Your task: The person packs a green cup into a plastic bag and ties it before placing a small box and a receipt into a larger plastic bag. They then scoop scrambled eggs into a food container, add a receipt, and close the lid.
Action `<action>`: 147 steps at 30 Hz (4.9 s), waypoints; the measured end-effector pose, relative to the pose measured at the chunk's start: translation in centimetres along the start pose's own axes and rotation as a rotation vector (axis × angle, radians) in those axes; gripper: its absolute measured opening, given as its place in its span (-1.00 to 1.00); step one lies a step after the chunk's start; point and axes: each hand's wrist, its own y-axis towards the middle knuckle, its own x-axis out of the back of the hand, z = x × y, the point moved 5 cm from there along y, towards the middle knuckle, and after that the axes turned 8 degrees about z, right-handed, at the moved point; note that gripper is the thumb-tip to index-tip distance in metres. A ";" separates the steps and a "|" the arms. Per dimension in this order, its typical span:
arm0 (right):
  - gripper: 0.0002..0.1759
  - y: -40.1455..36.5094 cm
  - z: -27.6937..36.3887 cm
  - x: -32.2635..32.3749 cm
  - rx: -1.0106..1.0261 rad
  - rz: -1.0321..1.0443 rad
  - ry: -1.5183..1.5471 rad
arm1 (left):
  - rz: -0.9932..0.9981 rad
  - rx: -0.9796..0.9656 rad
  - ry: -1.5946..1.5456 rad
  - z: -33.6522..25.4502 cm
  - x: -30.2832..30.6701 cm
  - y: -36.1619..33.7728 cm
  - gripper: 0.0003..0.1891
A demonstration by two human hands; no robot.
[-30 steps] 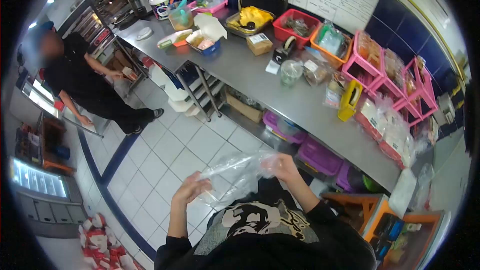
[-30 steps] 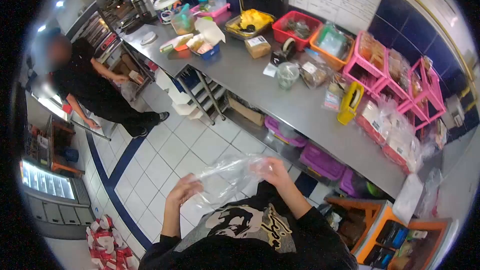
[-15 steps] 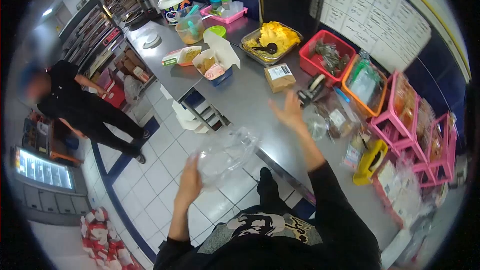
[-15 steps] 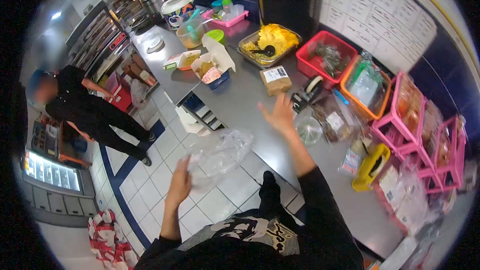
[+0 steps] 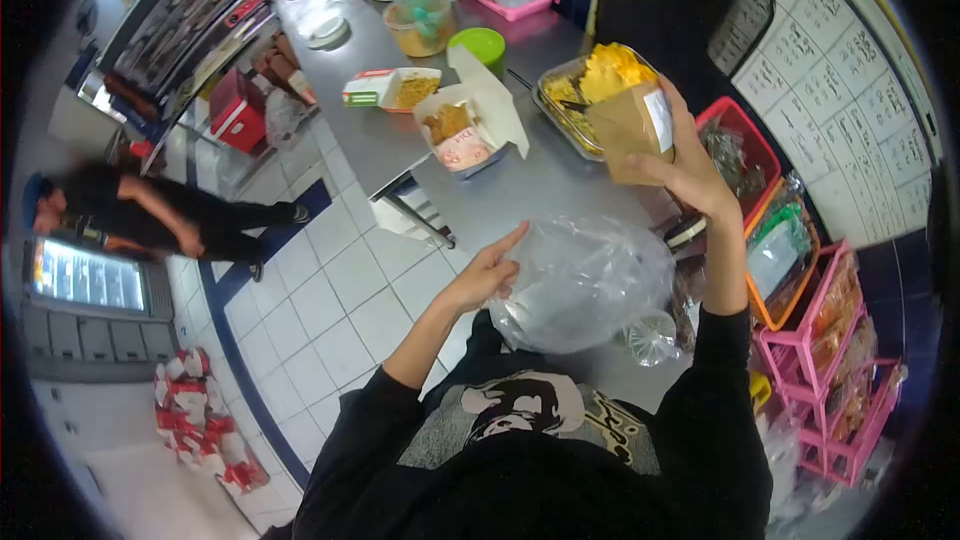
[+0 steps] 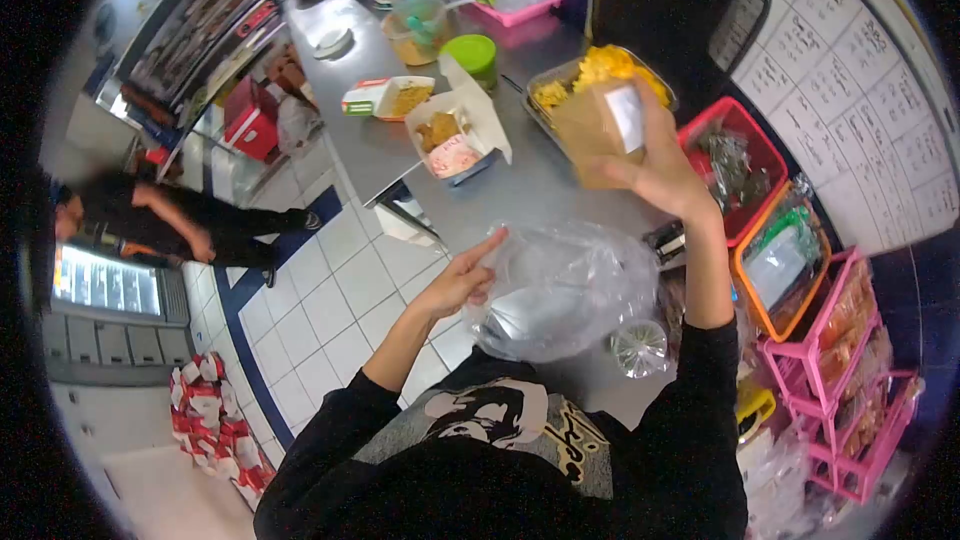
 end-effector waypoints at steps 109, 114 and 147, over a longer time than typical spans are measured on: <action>-0.72 -29.3 -19.2 28.5 -0.253 -1.366 -0.087 | 0.422 -0.610 0.904 1.5 -35.6 37.8 -0.28; -0.61 -29.6 -22.7 27.5 -0.350 -1.241 0.348 | 0.014 -0.928 0.774 -5.2 -34.2 36.6 0.09; -0.57 -40.2 -12.2 23.2 0.215 -2.198 -0.157 | 0.905 -0.756 1.706 -1.4 -47.2 44.2 -0.39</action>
